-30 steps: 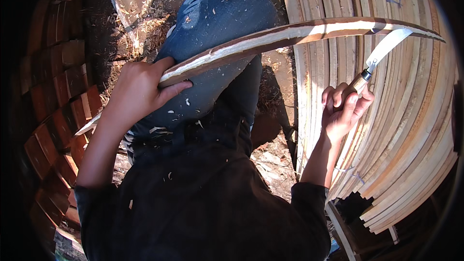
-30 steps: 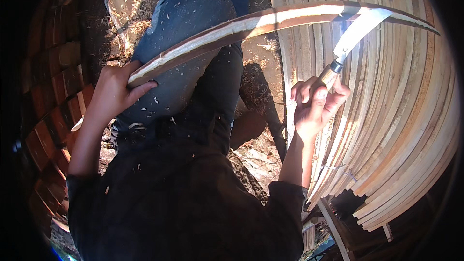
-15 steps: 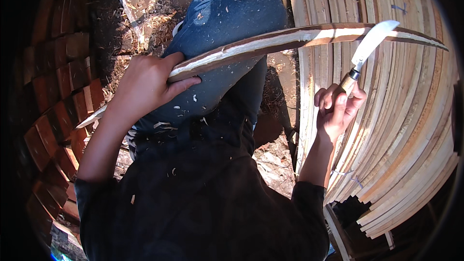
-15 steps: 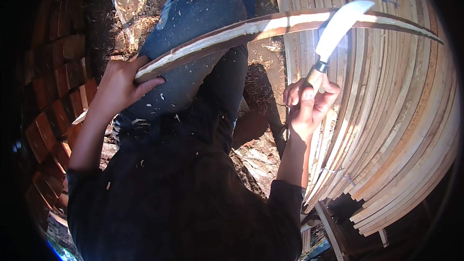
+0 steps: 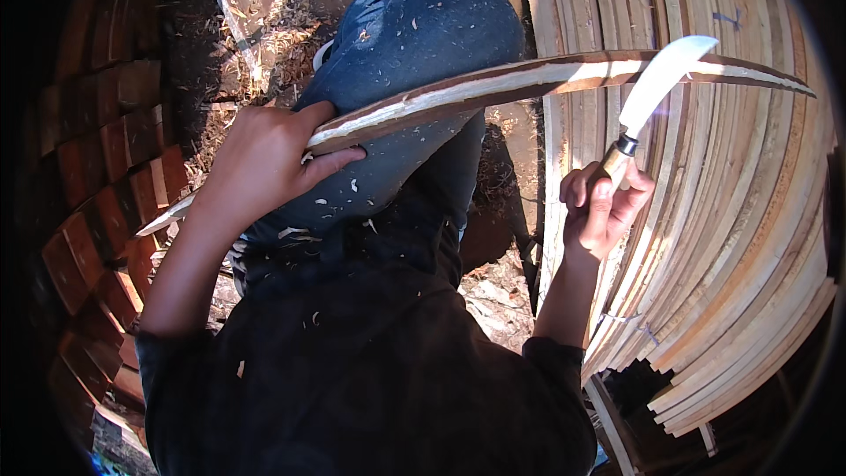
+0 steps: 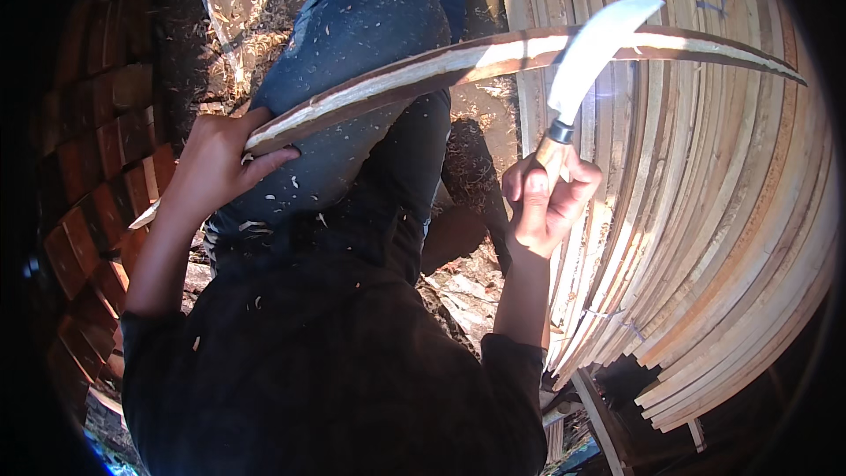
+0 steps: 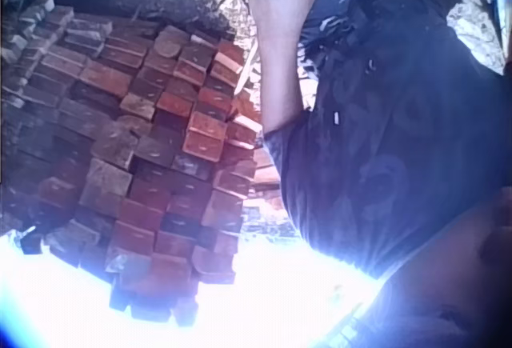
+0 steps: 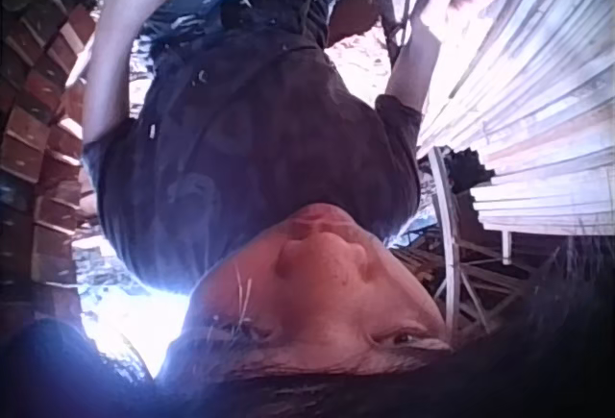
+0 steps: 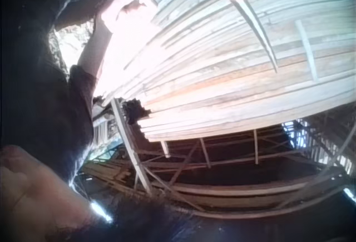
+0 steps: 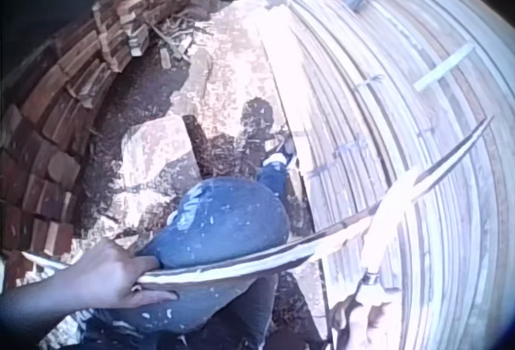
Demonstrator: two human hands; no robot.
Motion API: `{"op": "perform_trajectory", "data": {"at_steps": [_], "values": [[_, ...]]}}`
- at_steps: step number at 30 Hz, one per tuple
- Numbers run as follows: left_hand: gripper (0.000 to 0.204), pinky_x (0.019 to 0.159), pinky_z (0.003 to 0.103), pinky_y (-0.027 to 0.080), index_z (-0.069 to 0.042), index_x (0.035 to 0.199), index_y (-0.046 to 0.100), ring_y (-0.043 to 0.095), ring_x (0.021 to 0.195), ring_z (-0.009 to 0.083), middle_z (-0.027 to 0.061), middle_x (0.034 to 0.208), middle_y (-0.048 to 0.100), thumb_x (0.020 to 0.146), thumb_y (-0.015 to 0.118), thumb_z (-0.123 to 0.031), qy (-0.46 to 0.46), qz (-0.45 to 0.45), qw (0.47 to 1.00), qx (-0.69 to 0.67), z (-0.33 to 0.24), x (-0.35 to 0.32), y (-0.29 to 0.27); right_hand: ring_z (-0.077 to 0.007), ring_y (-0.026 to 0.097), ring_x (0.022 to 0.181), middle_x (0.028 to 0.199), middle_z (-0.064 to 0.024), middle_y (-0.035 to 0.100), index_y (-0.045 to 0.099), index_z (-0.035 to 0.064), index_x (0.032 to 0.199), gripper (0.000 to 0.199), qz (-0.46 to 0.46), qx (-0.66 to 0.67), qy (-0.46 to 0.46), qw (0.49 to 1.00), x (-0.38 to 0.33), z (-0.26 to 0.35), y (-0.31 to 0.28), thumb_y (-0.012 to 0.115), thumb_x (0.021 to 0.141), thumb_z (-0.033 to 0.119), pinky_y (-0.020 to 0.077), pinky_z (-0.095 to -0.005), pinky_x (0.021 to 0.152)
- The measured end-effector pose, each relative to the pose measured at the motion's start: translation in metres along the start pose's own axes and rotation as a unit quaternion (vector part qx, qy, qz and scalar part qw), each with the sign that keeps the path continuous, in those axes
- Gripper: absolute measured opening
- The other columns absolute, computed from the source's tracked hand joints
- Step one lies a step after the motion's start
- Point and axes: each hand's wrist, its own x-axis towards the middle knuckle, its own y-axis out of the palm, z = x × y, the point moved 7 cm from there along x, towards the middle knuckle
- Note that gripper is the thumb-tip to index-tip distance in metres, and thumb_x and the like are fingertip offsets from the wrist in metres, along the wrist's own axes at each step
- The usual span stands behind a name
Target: The person sits on the ground and uses a curved knife to shave thin strips from a long piece of wood held between their legs. They repeatedly scrape the blade along the wood's length to remove the outer layer, creating fine wood shavings.
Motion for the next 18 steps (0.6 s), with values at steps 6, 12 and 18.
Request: {"op": "perform_trajectory", "data": {"at_steps": [6, 12, 18], "values": [[0.039, 0.058, 0.04, 0.048, 0.002, 0.089, 0.064, 0.063, 0.06, 0.0355, 0.0199, 0.061, 0.059, 0.074, 0.077, -0.031, -0.005, 0.003, 1.0, 0.007, 0.0, 0.001, -0.002, -0.0096, 0.043, 0.048, 0.069, -0.004, 0.048, 0.039, 0.0152, 0.119, 0.029, -0.093, -0.035, -0.042, 0.994, -0.01, -0.003, -0.012, 0.055, 0.095, 0.016, 0.0372, -0.0247, 0.046], [0.042, 0.06, 0.04, 0.048, 0.004, 0.093, 0.064, 0.063, 0.064, 0.0357, 0.0219, 0.065, 0.06, 0.075, 0.076, -0.033, -0.023, -0.011, 1.0, 0.009, -0.002, -0.004, -0.002, -0.0095, 0.045, 0.052, 0.071, -0.0045, 0.051, 0.038, 0.0098, 0.122, 0.031, -0.055, -0.064, -0.033, 0.996, -0.011, 0.006, -0.022, 0.054, 0.096, 0.018, 0.0401, -0.0249, 0.05], [0.043, 0.061, 0.039, 0.05, 0.003, 0.094, 0.065, 0.065, 0.064, 0.0342, 0.0208, 0.066, 0.062, 0.076, 0.075, -0.034, -0.005, -0.019, 1.0, 0.007, -0.005, -0.001, -0.003, -0.008, 0.049, 0.06, 0.081, -0.0045, 0.054, 0.041, 0.0049, 0.12, 0.033, 0.071, -0.058, 0.116, 0.989, -0.028, -0.031, 0.017, 0.058, 0.091, 0.005, 0.0411, -0.0229, 0.054]]}}
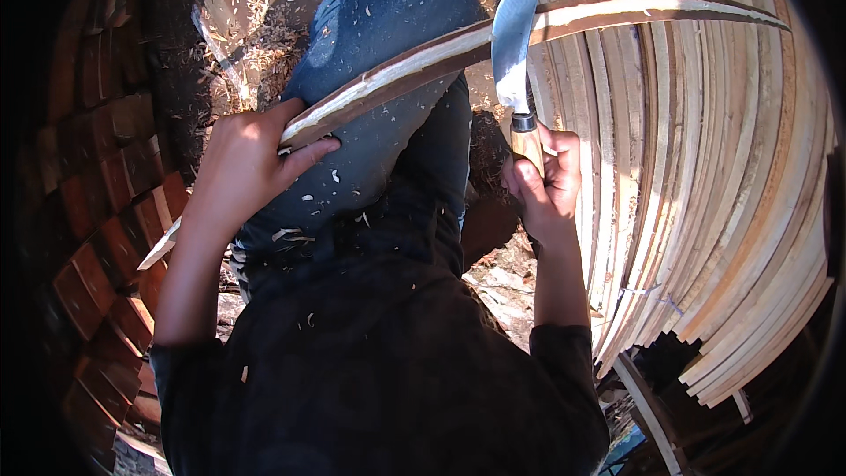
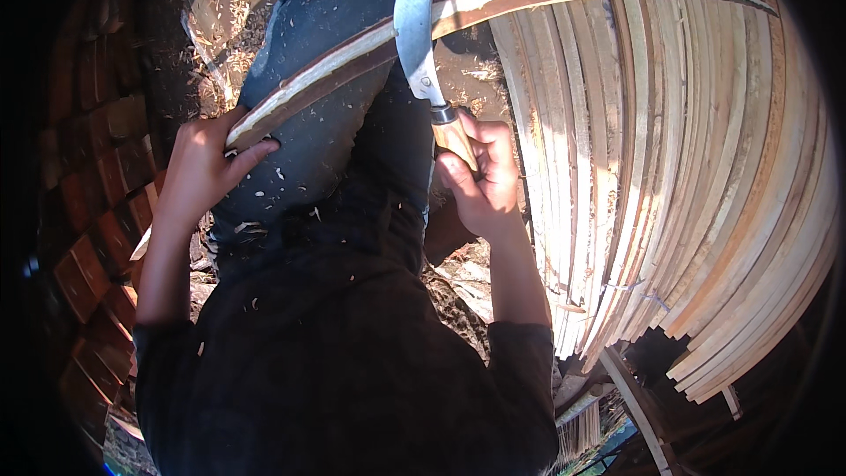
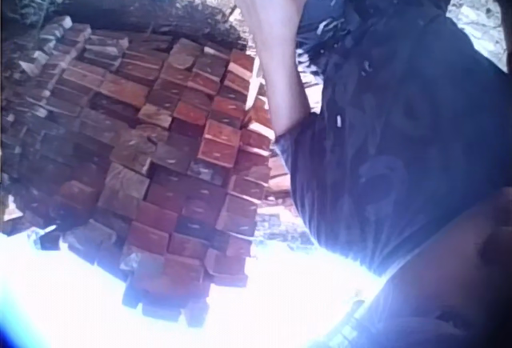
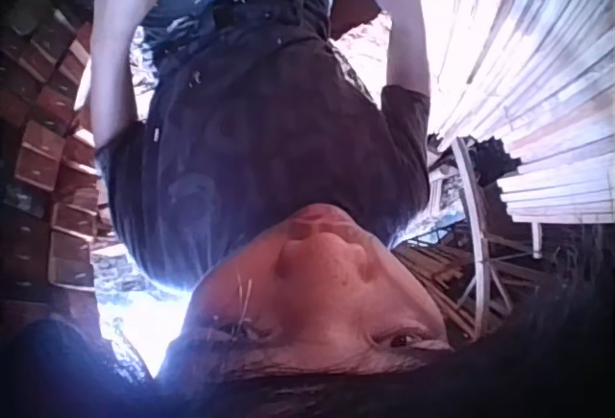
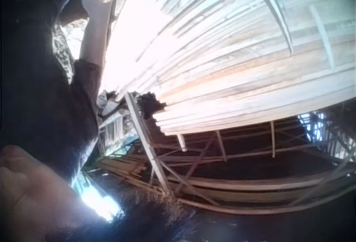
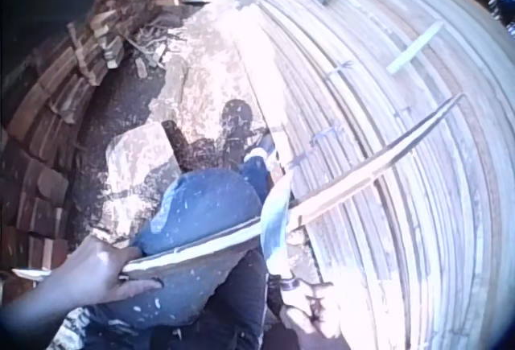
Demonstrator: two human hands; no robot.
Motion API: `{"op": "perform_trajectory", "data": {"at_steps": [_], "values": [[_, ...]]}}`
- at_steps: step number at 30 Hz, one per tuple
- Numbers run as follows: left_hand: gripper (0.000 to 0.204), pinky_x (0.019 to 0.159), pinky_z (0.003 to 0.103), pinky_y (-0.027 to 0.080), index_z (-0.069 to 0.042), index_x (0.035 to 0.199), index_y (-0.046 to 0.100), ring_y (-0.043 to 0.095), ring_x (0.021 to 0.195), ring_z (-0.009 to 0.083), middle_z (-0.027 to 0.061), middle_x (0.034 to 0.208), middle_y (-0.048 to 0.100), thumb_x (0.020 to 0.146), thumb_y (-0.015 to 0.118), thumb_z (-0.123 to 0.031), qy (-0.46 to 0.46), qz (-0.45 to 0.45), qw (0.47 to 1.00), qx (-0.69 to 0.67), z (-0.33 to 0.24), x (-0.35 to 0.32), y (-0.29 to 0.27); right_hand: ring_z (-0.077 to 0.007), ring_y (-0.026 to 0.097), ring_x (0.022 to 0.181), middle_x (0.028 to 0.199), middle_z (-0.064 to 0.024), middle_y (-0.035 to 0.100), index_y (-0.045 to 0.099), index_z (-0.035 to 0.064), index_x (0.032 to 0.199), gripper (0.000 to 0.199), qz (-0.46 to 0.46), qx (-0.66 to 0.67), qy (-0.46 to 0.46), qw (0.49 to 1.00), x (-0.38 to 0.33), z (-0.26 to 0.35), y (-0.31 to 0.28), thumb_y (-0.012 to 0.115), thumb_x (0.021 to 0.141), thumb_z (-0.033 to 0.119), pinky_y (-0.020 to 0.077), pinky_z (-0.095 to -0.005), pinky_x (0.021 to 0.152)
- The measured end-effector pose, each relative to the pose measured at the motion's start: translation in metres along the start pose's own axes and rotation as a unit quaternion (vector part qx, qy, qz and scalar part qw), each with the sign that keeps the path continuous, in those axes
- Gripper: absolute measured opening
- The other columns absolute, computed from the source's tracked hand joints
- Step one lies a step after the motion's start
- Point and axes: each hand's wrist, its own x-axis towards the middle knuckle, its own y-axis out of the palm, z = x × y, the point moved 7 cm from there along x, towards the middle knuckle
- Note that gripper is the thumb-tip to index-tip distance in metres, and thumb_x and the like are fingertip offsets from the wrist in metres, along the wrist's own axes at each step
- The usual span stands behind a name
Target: The person sits on the ground and uses a curved knife to shave thin strips from a long piece of wood held between their legs. They repeatedly scrape the blade along the wood's length to remove the outer layer, creating fine wood shavings.
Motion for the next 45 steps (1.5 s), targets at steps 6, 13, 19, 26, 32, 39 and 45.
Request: {"op": "perform_trajectory", "data": {"at_steps": [6, 13, 19, 26, 32, 39, 45], "values": [[0.043, 0.057, 0.037, 0.05, 0.004, 0.095, 0.066, 0.064, 0.058, 0.0316, 0.0196, 0.062, 0.061, 0.077, 0.075, -0.034, -0.018, -0.002, 1.0, 0.018, -0.002, -0.001, 0.004, -0.0095, 0.038, 0.05, 0.065, -0.0013, 0.039, 0.038, 0.0141, 0.121, 0.024, -0.108, 0.027, -0.1, 0.989, 0.008, 0.004, -0.004, 0.046, 0.098, 0.012, 0.0395, -0.0258, 0.045], [0.044, 0.058, 0.037, 0.05, 0.005, 0.094, 0.065, 0.064, 0.059, 0.0326, 0.0207, 0.062, 0.061, 0.075, 0.077, -0.033, 0.028, -0.026, 0.999, 0.019, -0.005, 0.001, 0.0, -0.0088, 0.041, 0.054, 0.065, -0.0009, 0.039, 0.039, 0.0118, 0.123, 0.026, -0.265, 0.13, -0.154, 0.943, -0.005, 0.013, -0.048, 0.046, 0.099, 0.018, 0.0404, -0.026, 0.047], [0.044, 0.059, 0.038, 0.05, 0.005, 0.094, 0.065, 0.064, 0.062, 0.034, 0.0212, 0.066, 0.062, 0.074, 0.078, -0.032, 0.036, -0.027, 0.999, 0.014, -0.005, 0.001, -0.003, -0.0105, 0.049, 0.056, 0.09, -0.0095, 0.058, 0.039, 0.0034, 0.127, 0.037, 0.008, -0.084, -0.097, 0.992, 0.004, 0.006, 0.01, 0.054, 0.094, 0.008, 0.0422, -0.0254, 0.053], [0.043, 0.057, 0.037, 0.049, 0.004, 0.094, 0.065, 0.064, 0.061, 0.0337, 0.0212, 0.064, 0.061, 0.074, 0.078, -0.031, 0.015, 0.0, 1.0, -0.027, -0.002, 0.004, 0.001, -0.013, 0.056, 0.085, 0.1, -0.0114, 0.057, 0.04, -0.0001, 0.127, 0.042, 0.002, -0.047, -0.044, 0.998, -0.002, 0.002, 0.009, 0.058, 0.09, 0.001, 0.0456, -0.0264, 0.074], [0.041, 0.056, 0.037, 0.048, 0.003, 0.094, 0.064, 0.063, 0.059, 0.0339, 0.0206, 0.061, 0.059, 0.075, 0.077, -0.031, 0.001, 0.017, 0.999, -0.031, 0.003, 0.003, 0.002, -0.0165, 0.063, 0.083, 0.093, -0.0117, 0.064, 0.045, -0.0001, 0.124, 0.041, 0.014, -0.18, 0.028, 0.983, -0.03, -0.022, 0.056, 0.061, 0.087, 0.009, 0.0469, -0.027, 0.075], [0.039, 0.056, 0.04, 0.049, -0.001, 0.09, 0.062, 0.063, 0.06, 0.0331, 0.0172, 0.06, 0.059, 0.08, 0.071, -0.036, 0.001, -0.013, 1.0, 0.028, -0.004, 0.0, 0.003, -0.0103, 0.055, 0.07, 0.079, -0.0083, 0.058, 0.042, 0.0002, 0.104, 0.027, -0.075, -0.071, 0.053, 0.993, -0.022, -0.03, 0.069, 0.059, 0.083, -0.001, 0.0437, -0.0247, 0.064], [0.033, 0.051, 0.04, 0.048, -0.003, 0.09, 0.057, 0.061, 0.055, 0.0315, 0.0147, 0.063, 0.059, 0.083, 0.068, -0.033, 0.008, -0.073, 0.994, 0.085, -0.009, -0.013, 0.009, -0.0075, 0.052, 0.064, 0.074, -0.0044, 0.056, 0.051, -0.0013, 0.114, 0.032, -0.166, -0.204, -0.061, 0.963, 0.019, 0.026, 0.017, 0.064, 0.089, 0.013, 0.0413, -0.0217, 0.059]]}}
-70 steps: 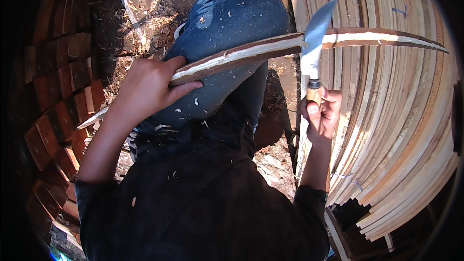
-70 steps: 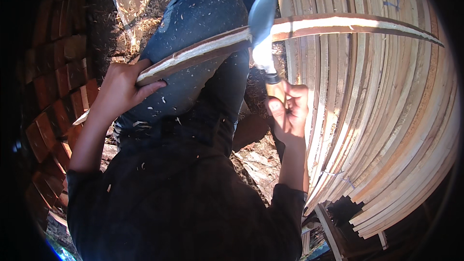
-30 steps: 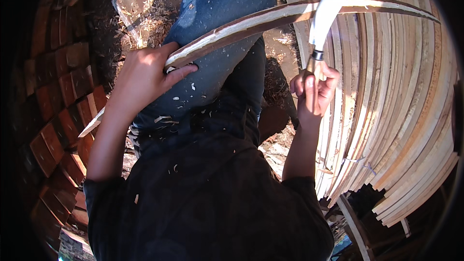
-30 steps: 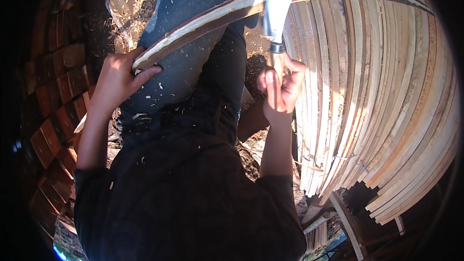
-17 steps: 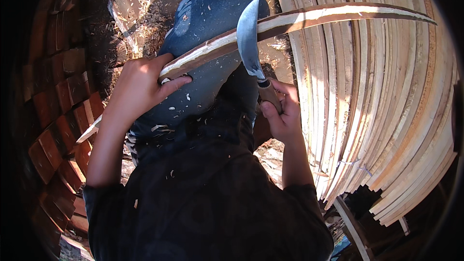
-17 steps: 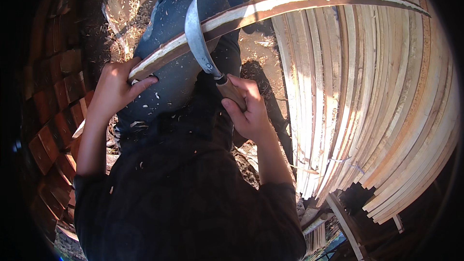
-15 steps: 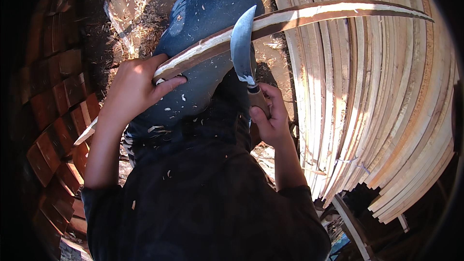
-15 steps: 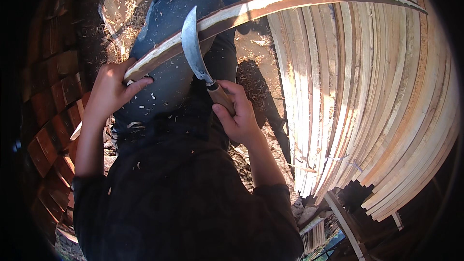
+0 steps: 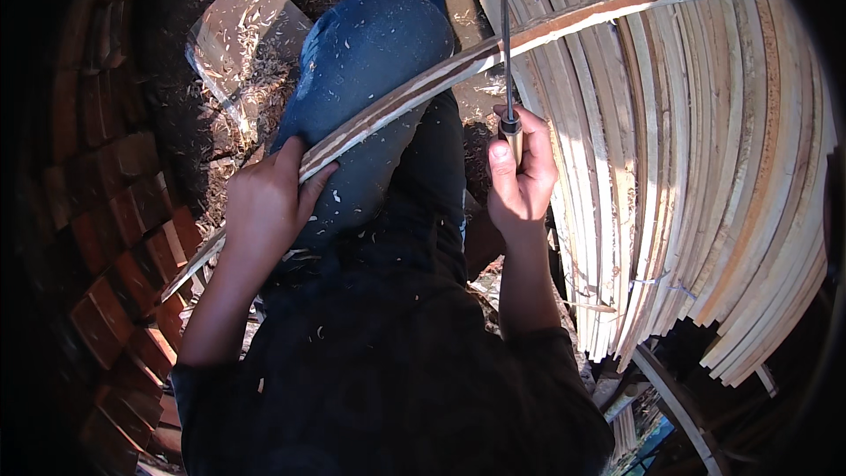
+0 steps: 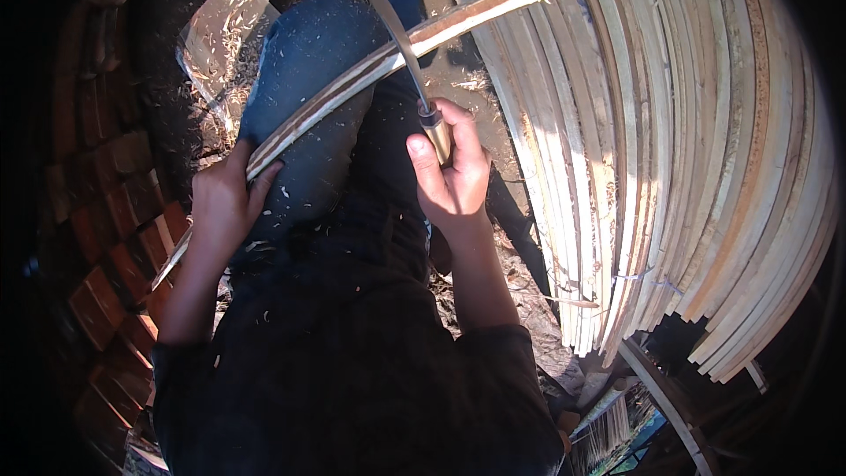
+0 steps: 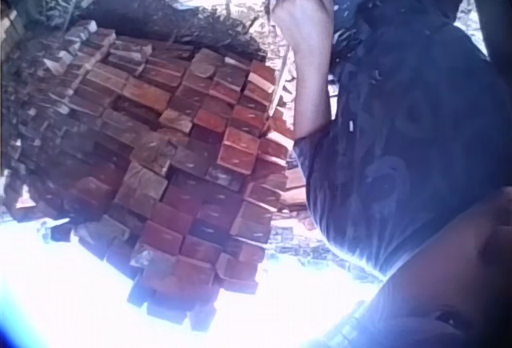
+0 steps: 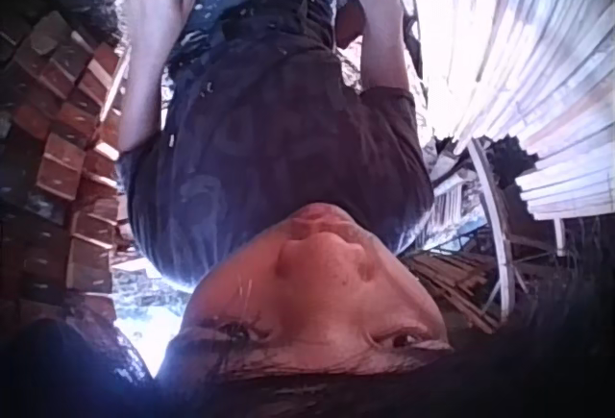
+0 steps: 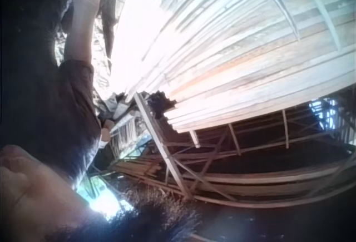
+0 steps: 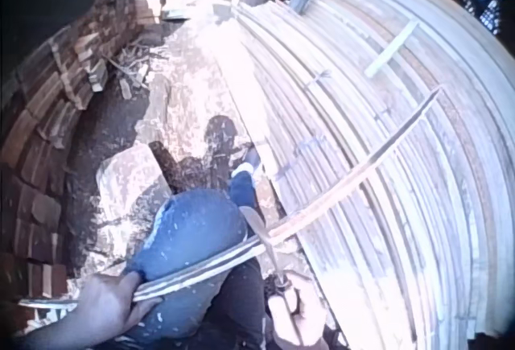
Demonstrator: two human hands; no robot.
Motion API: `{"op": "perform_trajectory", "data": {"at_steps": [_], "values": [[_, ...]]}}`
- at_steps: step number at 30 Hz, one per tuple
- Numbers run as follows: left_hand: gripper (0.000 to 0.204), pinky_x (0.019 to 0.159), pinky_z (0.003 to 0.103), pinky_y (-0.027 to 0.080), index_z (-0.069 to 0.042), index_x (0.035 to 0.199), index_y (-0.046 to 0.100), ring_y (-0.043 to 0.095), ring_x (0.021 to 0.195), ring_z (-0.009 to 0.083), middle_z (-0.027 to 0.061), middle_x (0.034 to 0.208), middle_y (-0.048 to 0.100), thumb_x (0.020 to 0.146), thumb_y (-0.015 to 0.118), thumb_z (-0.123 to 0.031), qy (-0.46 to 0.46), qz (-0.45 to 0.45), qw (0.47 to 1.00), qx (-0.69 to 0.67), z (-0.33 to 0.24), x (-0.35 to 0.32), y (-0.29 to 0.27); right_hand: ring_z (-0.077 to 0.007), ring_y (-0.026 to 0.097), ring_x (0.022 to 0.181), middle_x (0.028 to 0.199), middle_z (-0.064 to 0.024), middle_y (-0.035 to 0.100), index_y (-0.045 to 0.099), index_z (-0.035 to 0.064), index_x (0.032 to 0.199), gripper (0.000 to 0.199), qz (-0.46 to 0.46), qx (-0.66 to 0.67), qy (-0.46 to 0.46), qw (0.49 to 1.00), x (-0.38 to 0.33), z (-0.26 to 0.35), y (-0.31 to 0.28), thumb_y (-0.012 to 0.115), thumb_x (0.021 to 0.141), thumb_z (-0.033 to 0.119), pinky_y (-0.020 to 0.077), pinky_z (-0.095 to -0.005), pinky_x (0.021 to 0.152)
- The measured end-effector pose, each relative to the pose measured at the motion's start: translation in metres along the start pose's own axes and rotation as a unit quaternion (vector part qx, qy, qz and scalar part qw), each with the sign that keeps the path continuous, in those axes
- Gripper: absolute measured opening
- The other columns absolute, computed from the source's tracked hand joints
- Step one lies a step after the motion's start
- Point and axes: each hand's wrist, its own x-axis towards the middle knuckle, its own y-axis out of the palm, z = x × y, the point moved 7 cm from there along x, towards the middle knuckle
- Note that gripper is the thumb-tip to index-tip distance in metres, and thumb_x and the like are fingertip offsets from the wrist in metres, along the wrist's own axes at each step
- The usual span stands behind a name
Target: The person sits on the ground and uses a curved knife to shave thin strips from a long piece of wood held between their legs. They repeatedly scrape the blade along the wood's length to remove the outer layer, creating fine wood shavings.
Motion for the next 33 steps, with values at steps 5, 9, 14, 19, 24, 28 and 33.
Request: {"op": "perform_trajectory", "data": {"at_steps": [5, 9, 14, 19, 24, 28, 33], "values": [[0.033, 0.051, 0.04, 0.048, -0.003, 0.089, 0.057, 0.061, 0.054, 0.0312, 0.0141, 0.062, 0.059, 0.083, 0.068, -0.034, 0.012, 0.003, 1.0, 0.001, 0.0, 0.003, -0.002, -0.0234, 0.068, 0.076, 0.087, -0.0162, 0.067, 0.061, 0.0029, 0.111, 0.031, -0.01, -0.179, -0.112, 0.977, 0.014, 0.02, -0.001, 0.069, 0.084, 0.017, 0.0516, -0.0291, 0.065], [0.034, 0.052, 0.04, 0.048, -0.003, 0.088, 0.058, 0.061, 0.055, 0.0317, 0.014, 0.061, 0.059, 0.083, 0.068, -0.034, 0.008, 0.011, 1.0, -0.012, 0.005, 0.003, -0.001, -0.0282, 0.069, 0.079, 0.09, -0.0171, 0.068, 0.064, 0.0037, 0.108, 0.027, -0.038, -0.254, -0.132, 0.957, 0.017, 0.024, -0.009, 0.069, 0.084, 0.014, 0.0534, -0.0327, 0.066], [0.033, 0.055, 0.041, 0.047, 0.0, 0.093, 0.059, 0.061, 0.057, 0.0337, 0.0166, 0.059, 0.058, 0.08, 0.073, -0.027, -0.002, 0.028, 0.999, -0.022, 0.006, 0.006, -0.001, -0.0228, 0.069, 0.075, 0.084, -0.0151, 0.067, 0.062, 0.0009, 0.109, 0.025, -0.134, -0.315, -0.087, 0.936, 0.025, 0.006, -0.055, 0.066, 0.086, 0.01, 0.0526, -0.0309, 0.064], [0.033, 0.054, 0.04, 0.048, -0.002, 0.09, 0.058, 0.061, 0.056, 0.0319, 0.0147, 0.061, 0.059, 0.082, 0.07, -0.032, 0.007, 0.025, 1.0, -0.017, 0.006, 0.008, 0.001, -0.0253, 0.069, 0.074, 0.084, -0.0156, 0.067, 0.064, -0.0002, 0.105, 0.028, -0.078, -0.266, -0.114, 0.954, 0.011, 0.021, -0.02, 0.072, 0.08, 0.01, 0.0524, -0.0304, 0.065], [0.035, 0.054, 0.04, 0.048, -0.002, 0.089, 0.058, 0.062, 0.056, 0.031, 0.0147, 0.063, 0.06, 0.082, 0.069, -0.034, 0.0, 0.026, 1.0, -0.012, 0.006, 0.006, 0.002, -0.0214, 0.067, 0.07, 0.082, -0.0152, 0.067, 0.064, -0.0034, 0.103, 0.028, -0.117, -0.233, -0.046, 0.964, 0.015, 0.016, -0.015, 0.073, 0.08, 0.009, 0.0516, -0.0297, 0.067], [0.035, 0.054, 0.04, 0.048, -0.002, 0.089, 0.059, 0.062, 0.056, 0.0312, 0.0149, 0.063, 0.06, 0.082, 0.07, -0.034, -0.007, 0.016, 1.0, -0.015, 0.005, 0.005, 0.0, -0.0089, 0.059, 0.072, 0.078, -0.0083, 0.066, 0.063, -0.0029, 0.107, 0.025, -0.177, -0.194, -0.008, 0.965, 0.025, -0.001, -0.057, 0.068, 0.084, 0.007, 0.0483, -0.0244, 0.066], [0.036, 0.054, 0.04, 0.048, -0.001, 0.091, 0.059, 0.062, 0.056, 0.0318, 0.0154, 0.063, 0.06, 0.082, 0.069, -0.034, -0.008, 0.016, 1.0, -0.003, 0.002, 0.005, 0.001, -0.0148, 0.064, 0.073, 0.08, -0.0121, 0.067, 0.064, -0.0021, 0.106, 0.028, -0.11, -0.201, -0.022, 0.973, 0.016, 0.003, -0.043, 0.072, 0.082, 0.01, 0.0498, -0.0265, 0.067]]}}
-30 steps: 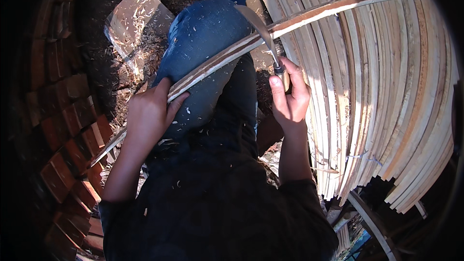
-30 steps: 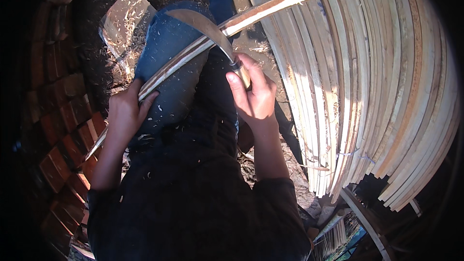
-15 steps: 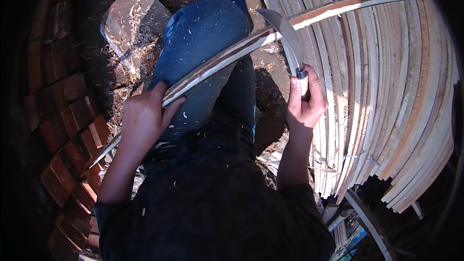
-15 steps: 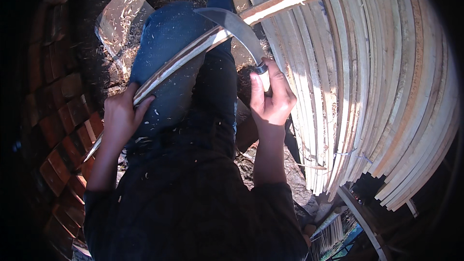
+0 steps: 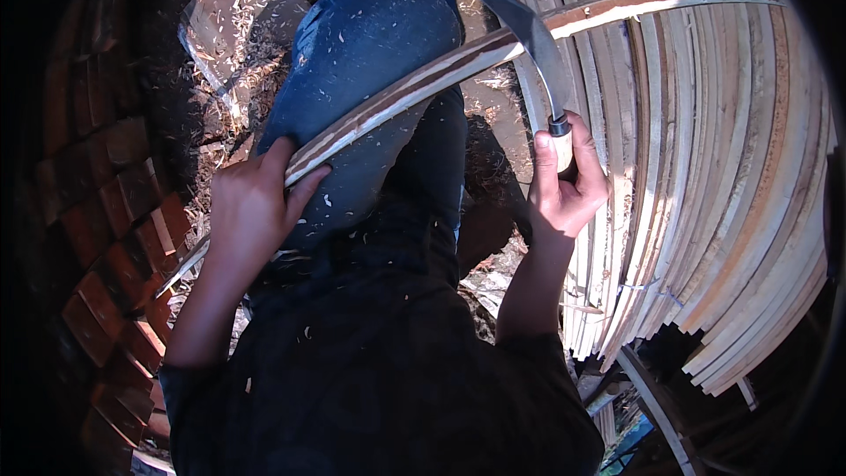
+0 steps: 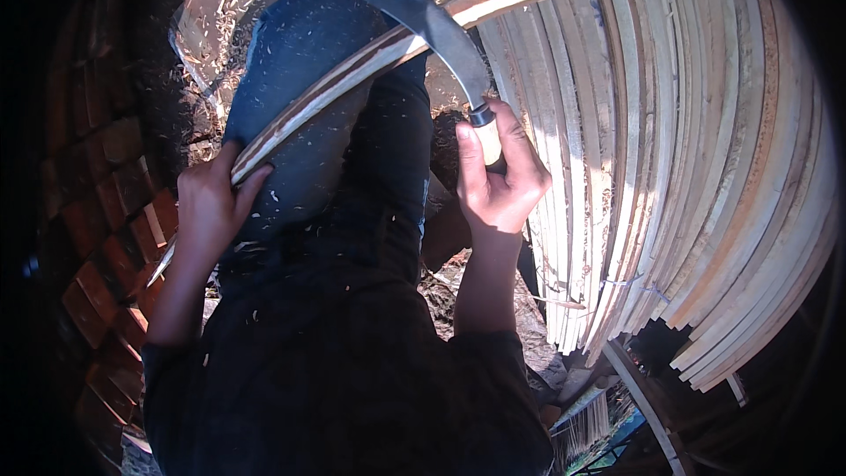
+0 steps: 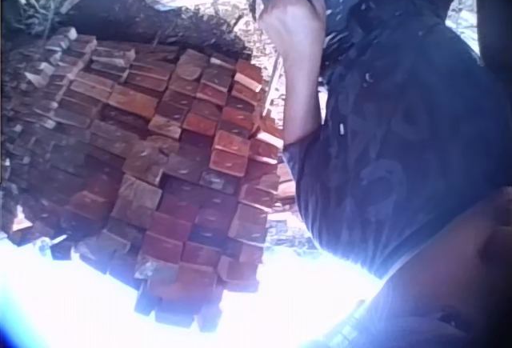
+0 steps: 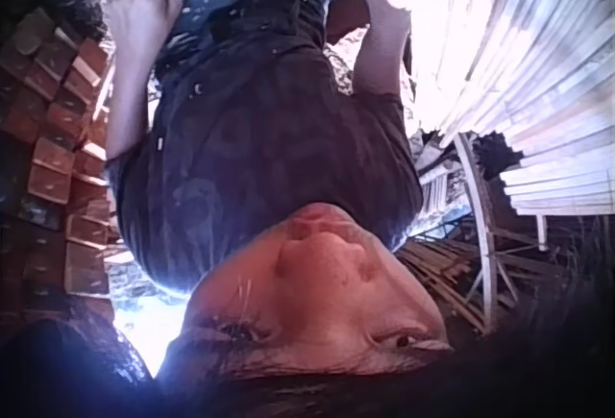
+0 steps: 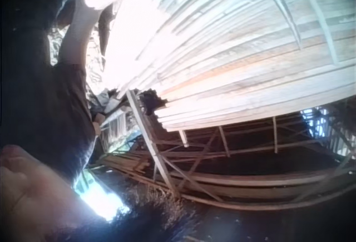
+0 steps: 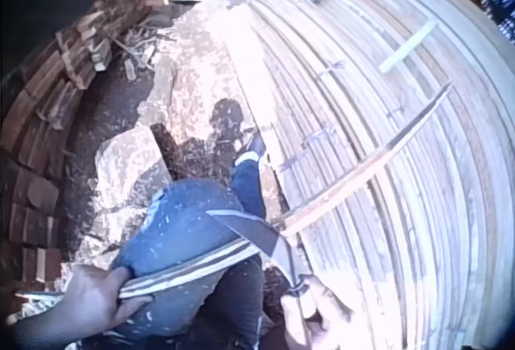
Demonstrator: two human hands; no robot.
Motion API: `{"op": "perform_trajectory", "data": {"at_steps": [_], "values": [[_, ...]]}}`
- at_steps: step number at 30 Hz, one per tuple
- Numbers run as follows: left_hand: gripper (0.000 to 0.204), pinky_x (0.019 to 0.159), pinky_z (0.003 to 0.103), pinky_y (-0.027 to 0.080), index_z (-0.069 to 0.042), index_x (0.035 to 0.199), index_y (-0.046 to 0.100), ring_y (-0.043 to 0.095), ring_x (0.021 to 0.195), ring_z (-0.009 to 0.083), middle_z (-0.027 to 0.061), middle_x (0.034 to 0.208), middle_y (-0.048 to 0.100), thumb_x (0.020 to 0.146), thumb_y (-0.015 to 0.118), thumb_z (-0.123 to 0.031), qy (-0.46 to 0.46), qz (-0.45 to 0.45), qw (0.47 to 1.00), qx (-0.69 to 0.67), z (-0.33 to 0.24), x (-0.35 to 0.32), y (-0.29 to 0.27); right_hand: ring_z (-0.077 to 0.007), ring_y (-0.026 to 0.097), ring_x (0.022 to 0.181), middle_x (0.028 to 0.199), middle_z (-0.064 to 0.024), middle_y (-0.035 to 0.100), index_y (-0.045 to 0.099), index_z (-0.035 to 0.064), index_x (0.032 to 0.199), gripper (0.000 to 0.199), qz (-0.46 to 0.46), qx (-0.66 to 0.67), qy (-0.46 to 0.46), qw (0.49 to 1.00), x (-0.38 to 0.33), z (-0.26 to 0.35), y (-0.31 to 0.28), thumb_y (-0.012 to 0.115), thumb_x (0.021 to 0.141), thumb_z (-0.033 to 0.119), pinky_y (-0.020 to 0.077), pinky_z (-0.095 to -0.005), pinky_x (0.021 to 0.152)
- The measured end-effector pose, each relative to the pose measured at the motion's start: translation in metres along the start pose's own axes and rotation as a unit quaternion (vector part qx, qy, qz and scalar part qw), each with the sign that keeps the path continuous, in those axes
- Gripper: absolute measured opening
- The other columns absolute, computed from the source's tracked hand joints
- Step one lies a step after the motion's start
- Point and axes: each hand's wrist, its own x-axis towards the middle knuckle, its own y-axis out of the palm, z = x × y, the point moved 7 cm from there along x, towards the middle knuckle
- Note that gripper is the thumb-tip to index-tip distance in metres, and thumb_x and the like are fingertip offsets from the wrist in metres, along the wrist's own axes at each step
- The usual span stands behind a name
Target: The person sits on the ground and uses a curved knife to shave thin strips from a long piece of wood held between their legs. They repeatedly scrape the blade along the wood's length to remove the outer layer, creating fine wood shavings.
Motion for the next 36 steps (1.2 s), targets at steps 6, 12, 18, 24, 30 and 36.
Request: {"op": "perform_trajectory", "data": {"at_steps": [6, 12, 18, 24, 30, 36], "values": [[0.035, 0.053, 0.04, 0.048, -0.002, 0.089, 0.059, 0.062, 0.056, 0.0316, 0.0152, 0.063, 0.06, 0.082, 0.069, -0.035, 0.002, -0.008, 1.0, 0.009, 0.0, 0.0, 0.0, -0.0182, 0.067, 0.075, 0.084, -0.0158, 0.068, 0.066, -0.0011, 0.104, 0.03, 0.042, 0.07, 0.002, 0.997, -0.006, 0.019, 0.024, 0.075, 0.078, 0.01, 0.0504, -0.0268, 0.066], [0.033, 0.053, 0.04, 0.048, -0.002, 0.089, 0.059, 0.062, 0.056, 0.0319, 0.015, 0.062, 0.06, 0.082, 0.07, -0.033, 0.006, -0.002, 1.0, -0.004, -0.002, 0.002, -0.002, -0.0094, 0.062, 0.076, 0.082, -0.011, 0.068, 0.064, -0.006, 0.105, 0.027, -0.049, 0.068, 0.045, 0.995, 0.024, -0.012, -0.013, 0.071, 0.081, 0.003, 0.049, -0.0234, 0.068], [0.033, 0.053, 0.04, 0.047, -0.002, 0.09, 0.06, 0.062, 0.055, 0.0314, 0.0152, 0.061, 0.059, 0.082, 0.07, -0.032, 0.016, -0.036, 0.999, -0.007, -0.007, 0.001, -0.002, -0.01, 0.063, 0.073, 0.079, -0.0111, 0.068, 0.066, -0.0042, 0.103, 0.027, 0.02, 0.064, -0.014, 0.998, 0.004, 0.016, 0.01, 0.073, 0.079, 0.006, 0.0493, -0.0239, 0.068], [0.034, 0.053, 0.039, 0.048, -0.002, 0.092, 0.06, 0.061, 0.054, 0.0308, 0.0154, 0.057, 0.058, 0.082, 0.07, -0.032, 0.0, -0.024, 1.0, 0.005, -0.002, -0.003, 0.0, -0.0056, 0.051, 0.069, 0.079, -0.0008, 0.062, 0.064, -0.0059, 0.103, 0.021, -0.093, 0.087, 0.107, 0.986, 0.023, -0.025, -0.01, 0.067, 0.085, 0.003, 0.0434, -0.0205, 0.063], [0.037, 0.056, 0.042, 0.047, 0.005, 0.099, 0.059, 0.061, 0.057, 0.0349, 0.0188, 0.063, 0.06, 0.081, 0.072, -0.024, -0.024, 0.009, 0.999, -0.031, 0.001, -0.001, 0.003, -0.0076, 0.058, 0.073, 0.08, -0.007, 0.066, 0.064, -0.0048, 0.105, 0.026, -0.033, 0.069, 0.033, 0.997, 0.026, -0.009, -0.012, 0.07, 0.083, 0.007, 0.0476, -0.0229, 0.067], [0.036, 0.053, 0.039, 0.047, 0.001, 0.093, 0.06, 0.061, 0.054, 0.0312, 0.0157, 0.058, 0.058, 0.081, 0.071, -0.031, -0.009, -0.017, 1.0, 0.001, -0.005, -0.001, 0.001, -0.0141, 0.066, 0.076, 0.081, -0.0131, 0.069, 0.066, -0.0031, 0.102, 0.029, 0.02, 0.023, -0.042, 0.999, 0.021, 0.006, 0.008, 0.075, 0.076, 0.007, 0.0499, -0.025, 0.069]]}}
